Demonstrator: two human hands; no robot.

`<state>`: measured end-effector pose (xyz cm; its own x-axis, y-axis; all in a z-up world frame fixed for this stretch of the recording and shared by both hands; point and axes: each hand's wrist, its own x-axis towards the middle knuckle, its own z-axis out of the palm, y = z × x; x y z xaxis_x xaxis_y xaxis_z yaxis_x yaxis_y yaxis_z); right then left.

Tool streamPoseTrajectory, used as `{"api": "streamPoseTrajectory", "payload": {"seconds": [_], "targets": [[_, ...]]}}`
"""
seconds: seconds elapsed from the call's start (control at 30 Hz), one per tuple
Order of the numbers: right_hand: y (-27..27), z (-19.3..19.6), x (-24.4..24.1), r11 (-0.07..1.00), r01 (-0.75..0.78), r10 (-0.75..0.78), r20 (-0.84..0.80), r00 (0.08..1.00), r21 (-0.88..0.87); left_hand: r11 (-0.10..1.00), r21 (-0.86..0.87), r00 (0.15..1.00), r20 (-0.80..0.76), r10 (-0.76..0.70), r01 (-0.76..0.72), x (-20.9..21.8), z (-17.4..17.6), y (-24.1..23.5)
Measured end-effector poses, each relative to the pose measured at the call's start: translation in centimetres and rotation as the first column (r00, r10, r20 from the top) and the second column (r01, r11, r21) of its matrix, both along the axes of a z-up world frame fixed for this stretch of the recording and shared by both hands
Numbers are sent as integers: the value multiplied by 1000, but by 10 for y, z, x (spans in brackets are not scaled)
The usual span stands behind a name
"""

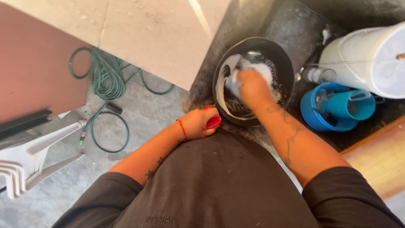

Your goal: The person washes several kitchen items at an outdoor sink using a sponge and soap. They scrub and rinse a pink plastic lid, a wooden cutting board, a wooden spatula, a white plastic lid, and a black frying pan, placing the cleaned items on a nearby tiled counter.

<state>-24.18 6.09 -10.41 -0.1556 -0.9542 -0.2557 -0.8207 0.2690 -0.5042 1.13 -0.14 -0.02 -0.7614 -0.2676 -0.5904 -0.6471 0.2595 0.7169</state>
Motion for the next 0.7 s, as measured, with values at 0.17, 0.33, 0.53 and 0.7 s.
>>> {"api": "streamPoseTrajectory", "payload": {"seconds": [0.17, 0.33, 0.53, 0.7], "targets": [[18, 104, 43, 950, -135, 71, 226, 972, 282, 999, 25, 1000, -3, -27, 27, -4, 5, -5], [-48, 47, 38, 978, 139, -176, 263, 949, 152, 997, -33, 997, -7, -72, 72, -13, 9, -13], [-19, 130, 46, 986, -62, 6, 338, 941, 156, 999, 5, 998, 22, -52, 52, -4, -1, -4], [-49, 82, 46, 982, 15, -79, 340, 937, 188, 999, 33, 1000, -10, -3, 3, -2, 3, -6]]}}
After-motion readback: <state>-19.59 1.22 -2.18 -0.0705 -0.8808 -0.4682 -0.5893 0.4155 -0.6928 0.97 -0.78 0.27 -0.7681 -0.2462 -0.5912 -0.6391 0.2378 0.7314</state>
